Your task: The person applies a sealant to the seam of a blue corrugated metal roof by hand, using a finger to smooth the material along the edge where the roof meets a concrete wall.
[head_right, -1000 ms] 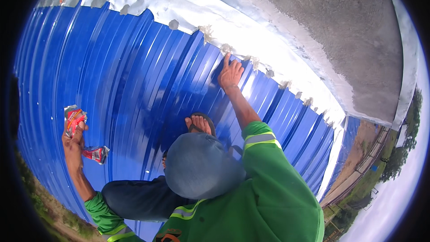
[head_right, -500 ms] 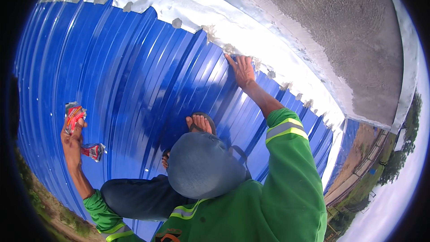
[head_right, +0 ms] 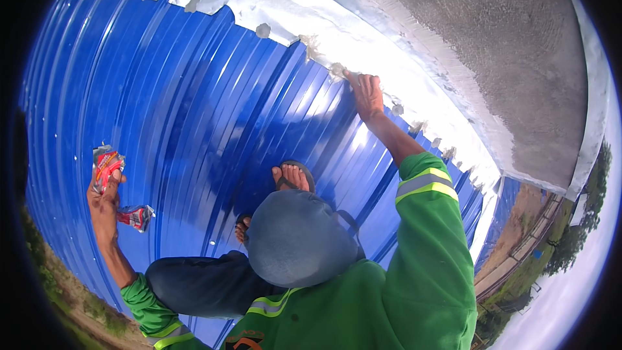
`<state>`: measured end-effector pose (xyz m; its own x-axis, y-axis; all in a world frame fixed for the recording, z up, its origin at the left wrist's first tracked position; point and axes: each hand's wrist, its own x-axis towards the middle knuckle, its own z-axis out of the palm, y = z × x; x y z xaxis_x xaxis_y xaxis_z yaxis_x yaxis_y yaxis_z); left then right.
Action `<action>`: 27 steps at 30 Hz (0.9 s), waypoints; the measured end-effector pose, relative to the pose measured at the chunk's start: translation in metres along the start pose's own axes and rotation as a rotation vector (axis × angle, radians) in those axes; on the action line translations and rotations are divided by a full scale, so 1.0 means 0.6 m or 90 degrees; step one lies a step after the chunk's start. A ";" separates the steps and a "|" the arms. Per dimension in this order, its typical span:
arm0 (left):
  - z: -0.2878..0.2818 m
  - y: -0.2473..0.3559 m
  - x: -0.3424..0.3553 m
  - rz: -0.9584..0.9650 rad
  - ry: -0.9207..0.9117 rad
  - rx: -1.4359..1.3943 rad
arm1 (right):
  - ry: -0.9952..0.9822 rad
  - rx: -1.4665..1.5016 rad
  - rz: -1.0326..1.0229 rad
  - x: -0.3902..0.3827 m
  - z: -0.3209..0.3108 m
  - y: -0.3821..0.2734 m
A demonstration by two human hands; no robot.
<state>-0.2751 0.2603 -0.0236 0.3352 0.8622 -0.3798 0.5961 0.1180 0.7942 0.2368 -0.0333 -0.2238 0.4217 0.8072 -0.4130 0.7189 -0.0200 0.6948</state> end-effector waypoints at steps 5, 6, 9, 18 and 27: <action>0.004 -0.003 0.000 0.002 0.008 -0.033 | -0.009 0.147 0.085 -0.002 -0.003 -0.015; 0.001 -0.005 0.001 0.006 0.009 -0.018 | -0.010 0.145 0.085 -0.004 -0.007 -0.018; 0.003 0.006 0.002 -0.003 0.009 0.007 | 0.059 0.083 -0.024 -0.001 -0.023 -0.026; 0.008 0.008 0.003 -0.013 0.001 -0.006 | 0.118 -0.145 -0.140 0.037 -0.031 0.016; 0.009 0.022 0.003 -0.021 -0.008 0.001 | 0.129 -0.261 -0.172 0.080 -0.024 0.078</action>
<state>-0.2626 0.2609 -0.0167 0.3244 0.8515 -0.4119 0.6082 0.1458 0.7803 0.2828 0.0133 -0.2025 0.1070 0.8506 -0.5148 0.4948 0.4035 0.7697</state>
